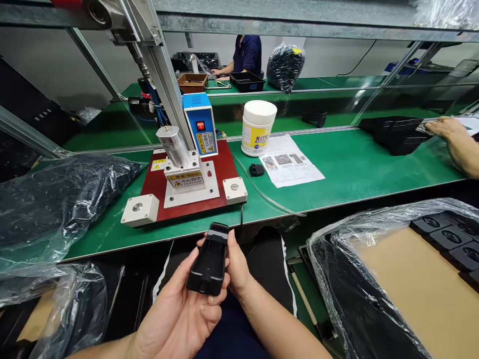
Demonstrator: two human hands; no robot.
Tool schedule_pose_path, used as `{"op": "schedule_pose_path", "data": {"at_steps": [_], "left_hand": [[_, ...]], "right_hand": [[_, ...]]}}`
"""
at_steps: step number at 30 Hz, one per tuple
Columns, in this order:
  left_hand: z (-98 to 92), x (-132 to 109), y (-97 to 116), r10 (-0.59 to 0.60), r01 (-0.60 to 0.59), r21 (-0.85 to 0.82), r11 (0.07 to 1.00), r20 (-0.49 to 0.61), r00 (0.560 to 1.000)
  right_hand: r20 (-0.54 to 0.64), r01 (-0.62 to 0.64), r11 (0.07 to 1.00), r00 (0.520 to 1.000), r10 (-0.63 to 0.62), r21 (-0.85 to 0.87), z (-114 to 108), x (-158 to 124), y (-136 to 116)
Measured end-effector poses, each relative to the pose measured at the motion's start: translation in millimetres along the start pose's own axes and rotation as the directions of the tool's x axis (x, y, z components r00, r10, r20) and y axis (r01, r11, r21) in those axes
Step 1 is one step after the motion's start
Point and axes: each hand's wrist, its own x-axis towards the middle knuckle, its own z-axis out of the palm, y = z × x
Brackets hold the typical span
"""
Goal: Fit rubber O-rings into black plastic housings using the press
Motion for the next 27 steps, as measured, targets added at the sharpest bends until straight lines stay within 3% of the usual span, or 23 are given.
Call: {"op": "schedule_pose_path", "data": {"at_steps": [2, 5, 9, 15, 17, 20, 22, 27], "left_hand": [[-1.5, 3, -3, -0.045, 0.045, 0.007, 0.999, -0.022, 0.999], [-0.8, 6, -8, -0.101, 0.111, 0.121, 0.986, -0.083, 0.991], [-0.4, 5, -13, -0.088, 0.12, 0.265, 0.957, -0.129, 0.988], [-8.8, 4, -14, -0.071, 0.097, 0.314, 0.945, -0.094, 0.993], [-10.8, 4, -12, -0.091, 0.117, 0.301, 0.946, -0.1, 0.991], [-11.1, 4, -8, -0.128, 0.148, 0.249, 0.957, -0.093, 0.987], [-10.1, 4, -6, -0.155, 0.17, 0.212, 0.962, -0.084, 0.984], [-8.6, 4, -1, -0.206, 0.216, 0.147, 0.965, -0.078, 0.975]], "right_hand": [[-0.026, 0.085, 0.996, 0.996, -0.085, 0.027, -8, -4, -8], [-0.078, 0.194, 0.971, 0.975, -0.206, -0.137, -18, -7, -23], [-0.14, 0.119, 0.938, 0.975, -0.172, -0.325, -20, -11, -35], [-0.171, 0.156, 0.82, 0.941, -0.294, -0.551, -14, -10, -37], [-0.197, 0.12, 0.854, 0.948, -0.25, -0.506, -14, -7, -36], [-0.211, 0.026, 0.968, 0.974, -0.081, -0.251, -16, -3, -32], [-0.196, -0.015, 0.992, 0.981, -0.01, -0.127, -17, -2, -29], [-0.191, -0.032, 0.997, 0.981, 0.017, -0.072, -18, -3, -26]]}}
